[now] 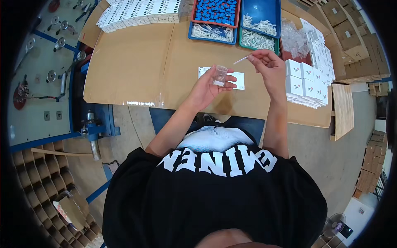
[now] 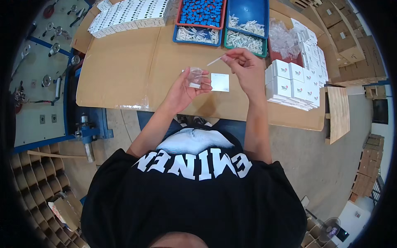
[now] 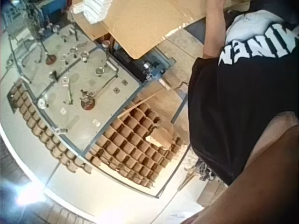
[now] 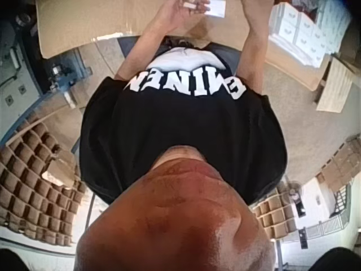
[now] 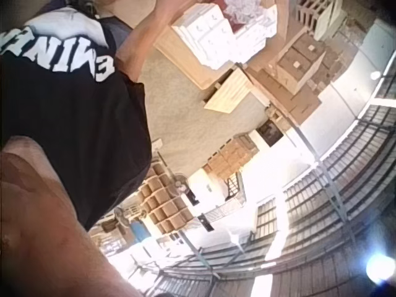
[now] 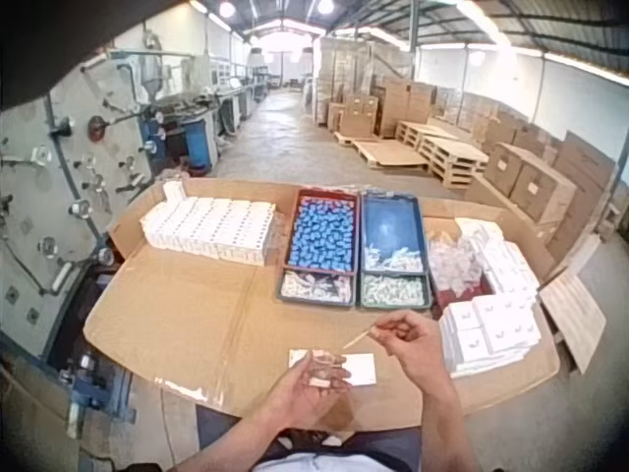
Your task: Assembling small electrical or mechanical components into white plastic housings.
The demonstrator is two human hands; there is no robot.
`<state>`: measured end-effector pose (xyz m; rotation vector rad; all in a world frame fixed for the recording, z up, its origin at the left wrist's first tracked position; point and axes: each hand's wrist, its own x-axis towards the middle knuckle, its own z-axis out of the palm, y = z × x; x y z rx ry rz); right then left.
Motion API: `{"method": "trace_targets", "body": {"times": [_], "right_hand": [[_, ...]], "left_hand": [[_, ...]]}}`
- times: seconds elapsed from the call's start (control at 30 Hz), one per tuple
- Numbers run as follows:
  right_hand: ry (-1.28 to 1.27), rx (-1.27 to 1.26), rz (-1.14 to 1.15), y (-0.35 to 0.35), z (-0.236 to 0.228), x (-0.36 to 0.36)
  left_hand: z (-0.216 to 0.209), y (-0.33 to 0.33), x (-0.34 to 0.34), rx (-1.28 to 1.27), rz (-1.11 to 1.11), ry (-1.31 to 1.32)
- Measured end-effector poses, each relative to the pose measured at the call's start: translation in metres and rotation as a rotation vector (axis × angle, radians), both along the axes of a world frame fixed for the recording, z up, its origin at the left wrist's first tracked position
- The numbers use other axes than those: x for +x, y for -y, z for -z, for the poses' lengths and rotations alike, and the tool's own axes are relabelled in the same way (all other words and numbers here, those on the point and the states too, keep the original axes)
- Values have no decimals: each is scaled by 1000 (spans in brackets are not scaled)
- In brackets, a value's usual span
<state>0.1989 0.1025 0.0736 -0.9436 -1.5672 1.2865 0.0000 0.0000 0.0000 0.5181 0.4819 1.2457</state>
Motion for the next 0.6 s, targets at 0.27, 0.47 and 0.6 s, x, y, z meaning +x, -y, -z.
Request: {"method": "trace_targets", "body": {"times": [0.27,0.47,0.6], "right_hand": [[115,-31,-272,17,16,-25],[152,-89,-423,18,16,-33],[309,-114,-454,20,15,-35]], "left_hand": [[3,9,7,-34,2,2],[9,16,8,-31,-15,-22],[10,18,6,-57,-11,-40]]}}
